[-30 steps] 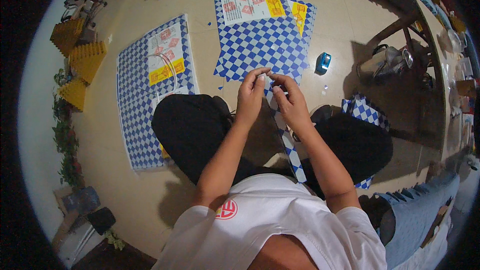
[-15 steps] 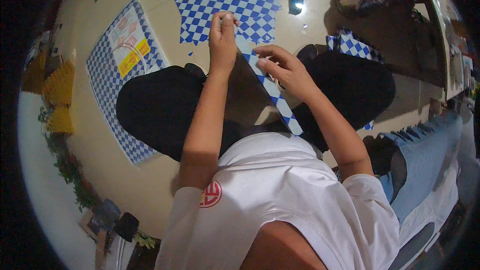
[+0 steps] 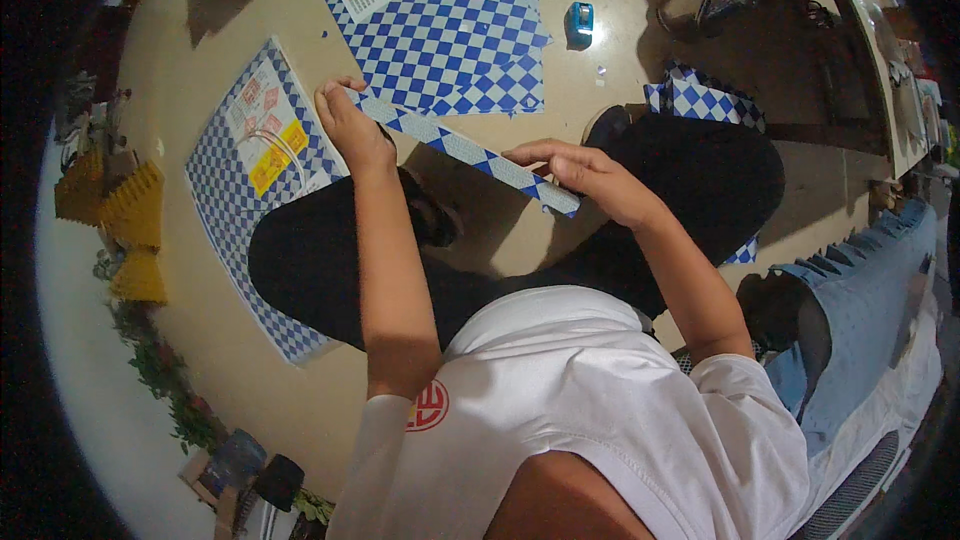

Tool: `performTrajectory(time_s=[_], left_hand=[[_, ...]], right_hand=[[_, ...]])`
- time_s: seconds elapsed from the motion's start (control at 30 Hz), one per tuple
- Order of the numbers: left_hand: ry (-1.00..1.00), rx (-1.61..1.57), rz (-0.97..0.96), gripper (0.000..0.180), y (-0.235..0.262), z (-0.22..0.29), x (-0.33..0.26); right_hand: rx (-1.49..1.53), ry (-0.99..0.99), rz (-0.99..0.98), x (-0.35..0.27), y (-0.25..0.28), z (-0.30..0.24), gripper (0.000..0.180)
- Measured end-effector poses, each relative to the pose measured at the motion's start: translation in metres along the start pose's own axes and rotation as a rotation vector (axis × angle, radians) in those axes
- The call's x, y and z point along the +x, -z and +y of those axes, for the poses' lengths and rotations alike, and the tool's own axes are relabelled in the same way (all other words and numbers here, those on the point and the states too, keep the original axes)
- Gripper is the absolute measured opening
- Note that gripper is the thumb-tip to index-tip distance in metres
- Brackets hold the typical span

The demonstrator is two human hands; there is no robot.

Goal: The person sits on the floor and assembles flat, checkered paper sheets into small packages. They fold the sheets, apply adhesive tape to secure the edges, and stack the finished packages.

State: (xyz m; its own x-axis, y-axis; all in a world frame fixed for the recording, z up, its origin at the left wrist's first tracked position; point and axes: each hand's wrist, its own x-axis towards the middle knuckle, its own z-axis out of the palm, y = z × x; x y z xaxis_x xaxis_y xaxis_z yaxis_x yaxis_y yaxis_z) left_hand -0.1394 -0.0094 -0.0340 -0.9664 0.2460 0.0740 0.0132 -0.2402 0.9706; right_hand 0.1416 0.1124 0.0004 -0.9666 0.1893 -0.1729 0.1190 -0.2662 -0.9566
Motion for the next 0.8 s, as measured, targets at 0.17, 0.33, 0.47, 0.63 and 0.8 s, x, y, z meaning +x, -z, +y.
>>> performTrajectory(time_s=[0.17,0.33,0.47,0.63,0.8], left_hand=[[0.083,0.054,0.082,0.019,-0.005,-0.007,-0.006],[0.012,0.060,0.037,0.024,-0.002,-0.023,-0.005],[-0.011,0.083,-0.028,0.022,0.002,-0.013,-0.014],[0.012,0.110,0.020,0.022,0.004,-0.007,-0.017],[-0.057,0.146,0.015,0.022,0.005,-0.011,-0.014]], right_hand=[[-0.111,-0.052,0.052,-0.006,0.001,0.012,0.040],[-0.145,-0.051,0.115,-0.006,-0.001,0.010,0.035],[-0.160,-0.043,0.114,-0.005,-0.001,0.015,0.033],[-0.154,-0.005,0.110,-0.004,-0.010,0.011,0.033],[-0.291,0.105,0.138,-0.008,-0.013,0.014,0.030]])
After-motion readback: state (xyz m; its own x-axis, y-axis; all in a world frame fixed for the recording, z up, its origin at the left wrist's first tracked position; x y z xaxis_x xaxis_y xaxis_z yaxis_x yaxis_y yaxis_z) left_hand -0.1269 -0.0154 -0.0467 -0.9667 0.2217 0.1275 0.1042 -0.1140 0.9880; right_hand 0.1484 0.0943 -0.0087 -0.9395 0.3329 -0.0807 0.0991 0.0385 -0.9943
